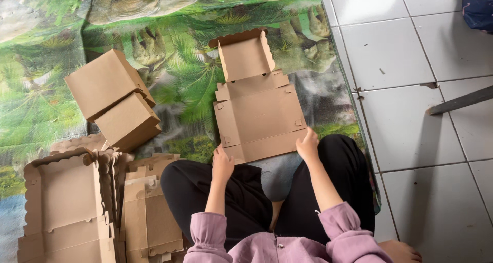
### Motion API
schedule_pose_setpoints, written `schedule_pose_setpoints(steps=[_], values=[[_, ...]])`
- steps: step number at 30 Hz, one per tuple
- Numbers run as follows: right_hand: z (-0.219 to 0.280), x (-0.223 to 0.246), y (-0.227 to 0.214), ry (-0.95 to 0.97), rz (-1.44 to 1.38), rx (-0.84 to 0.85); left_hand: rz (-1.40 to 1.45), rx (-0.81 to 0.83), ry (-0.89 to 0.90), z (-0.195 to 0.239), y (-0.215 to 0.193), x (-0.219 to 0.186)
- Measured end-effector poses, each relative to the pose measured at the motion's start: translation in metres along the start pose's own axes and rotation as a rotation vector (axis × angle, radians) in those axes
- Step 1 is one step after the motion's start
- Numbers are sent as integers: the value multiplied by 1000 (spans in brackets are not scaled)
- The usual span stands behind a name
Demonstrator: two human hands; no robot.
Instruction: The person sits on a mat and assembles a flat-packed cardboard box by hand. They fold the side flaps, tuck the tabs into slots, and press the edges to form the box structure.
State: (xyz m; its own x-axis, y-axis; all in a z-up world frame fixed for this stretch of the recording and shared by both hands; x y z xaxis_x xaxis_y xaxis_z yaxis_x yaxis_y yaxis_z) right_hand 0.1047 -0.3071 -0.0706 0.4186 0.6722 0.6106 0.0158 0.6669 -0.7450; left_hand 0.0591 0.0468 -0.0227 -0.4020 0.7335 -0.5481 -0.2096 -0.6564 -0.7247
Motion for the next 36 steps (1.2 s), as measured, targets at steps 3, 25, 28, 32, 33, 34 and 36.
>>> schedule_pose_setpoints(steps=[3,25,28,32,33,34,36], values=[[15,23,-13,107,-111,142,-67,-22,-20,4,1,-8],[74,100,-13,41,-226,476,-8,115,125,44,-17,-57],[97,133,-14,-135,-73,616,-231,213,190,42,13,-52],[97,123,11,-230,140,656,-440,174,244,43,31,-52],[93,109,28,-288,276,684,-462,173,252,45,31,-55],[93,107,32,-287,276,685,-463,175,251,46,31,-56],[96,102,43,-330,444,710,-490,163,260,48,31,-59]])
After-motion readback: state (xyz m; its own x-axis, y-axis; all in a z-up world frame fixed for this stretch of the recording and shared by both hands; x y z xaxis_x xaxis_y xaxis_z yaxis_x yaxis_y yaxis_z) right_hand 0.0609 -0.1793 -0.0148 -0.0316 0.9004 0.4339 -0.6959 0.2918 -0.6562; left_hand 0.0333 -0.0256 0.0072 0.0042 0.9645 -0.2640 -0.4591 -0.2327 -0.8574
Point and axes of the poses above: each hand's wrist, its own z-axis away from the middle knuckle, its own y-axis out of the palm, x = y × z, the point moved 7 cm from there along -z, towards the middle knuckle, and after that the axes turned 1 degree about -y, right-handed, at the moved point
